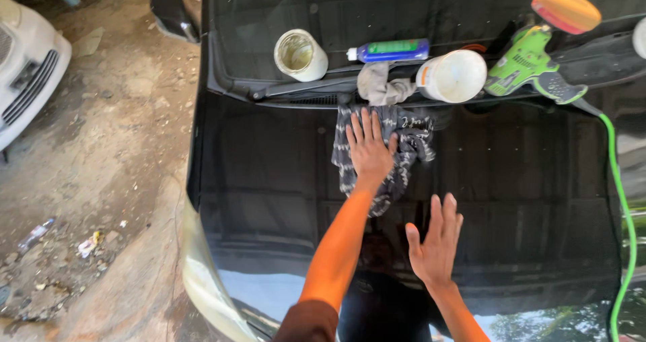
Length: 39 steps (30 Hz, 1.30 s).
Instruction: The person applies liquid polish from a bottle onto a car hood and spreads it with their hands, then uses a cloth to buff and polish the surface.
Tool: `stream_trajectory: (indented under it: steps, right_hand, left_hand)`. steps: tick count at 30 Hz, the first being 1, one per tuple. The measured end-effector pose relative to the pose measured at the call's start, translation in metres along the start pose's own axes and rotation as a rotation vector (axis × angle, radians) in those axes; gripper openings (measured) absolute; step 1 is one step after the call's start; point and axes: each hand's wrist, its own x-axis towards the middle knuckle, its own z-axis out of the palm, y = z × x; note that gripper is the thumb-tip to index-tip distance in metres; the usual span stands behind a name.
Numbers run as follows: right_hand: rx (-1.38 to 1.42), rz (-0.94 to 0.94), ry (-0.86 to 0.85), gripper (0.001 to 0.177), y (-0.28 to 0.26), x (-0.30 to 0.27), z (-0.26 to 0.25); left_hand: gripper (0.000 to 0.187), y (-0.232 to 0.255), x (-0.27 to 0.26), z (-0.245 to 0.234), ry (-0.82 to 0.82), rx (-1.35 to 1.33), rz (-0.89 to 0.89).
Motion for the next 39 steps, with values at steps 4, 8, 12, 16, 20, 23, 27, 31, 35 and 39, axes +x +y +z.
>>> stream_trajectory:
  steps: [4,8,12,16,20,23,27,31,35,39]
  right_hand:
    - [0.053,0.093,0.098,0.069,0.005,-0.025,-0.027]
    - [0.15,0.11,0.143,0.067,0.002,-0.017,-0.033]
    - [0.154,0.117,0.087,0.069,-0.005,-0.034,-0.045]
    - [0.119,0.121,0.081,0.069,0.009,-0.04,-0.069]
    - [0.146,0.249,0.125,0.067,0.026,-0.05,-0.087]
    - [0.203,0.112,0.146,0.07,0.037,-0.026,-0.085]
    - [0.258,0.075,0.119,0.064,0.04,-0.025,-0.097]
    - [0.252,0.112,0.101,0.065,0.035,-0.05,-0.125]
    - [0.138,0.227,0.122,0.072,0.055,-0.08,-0.163]
    - [0.116,0.271,0.053,0.073,0.071,-0.1,-0.178]
  left_hand:
    - [0.08,0.05,-0.123,-0.042,-0.036,-0.175,0.34]
    - [0.078,0.061,-0.183,-0.047,-0.058,-0.225,0.374]
    - [0.082,0.039,-0.077,0.019,-0.018,-0.225,0.214]
    - [0.079,0.049,0.039,0.053,-0.042,-0.115,0.152]
    - [0.074,0.088,-0.076,0.001,0.125,-0.258,0.286]
    - [0.066,0.13,-0.214,-0.047,0.148,0.171,0.499]
    - [0.08,0.13,-0.303,-0.046,-0.346,-0.554,0.309]
    - [0.083,0.088,-0.163,0.002,0.006,-0.379,0.194]
    - [0.089,0.082,-0.002,0.024,0.024,-0.199,0.102]
    - [0.088,0.116,-0.068,0.0,0.038,-0.177,0.096]
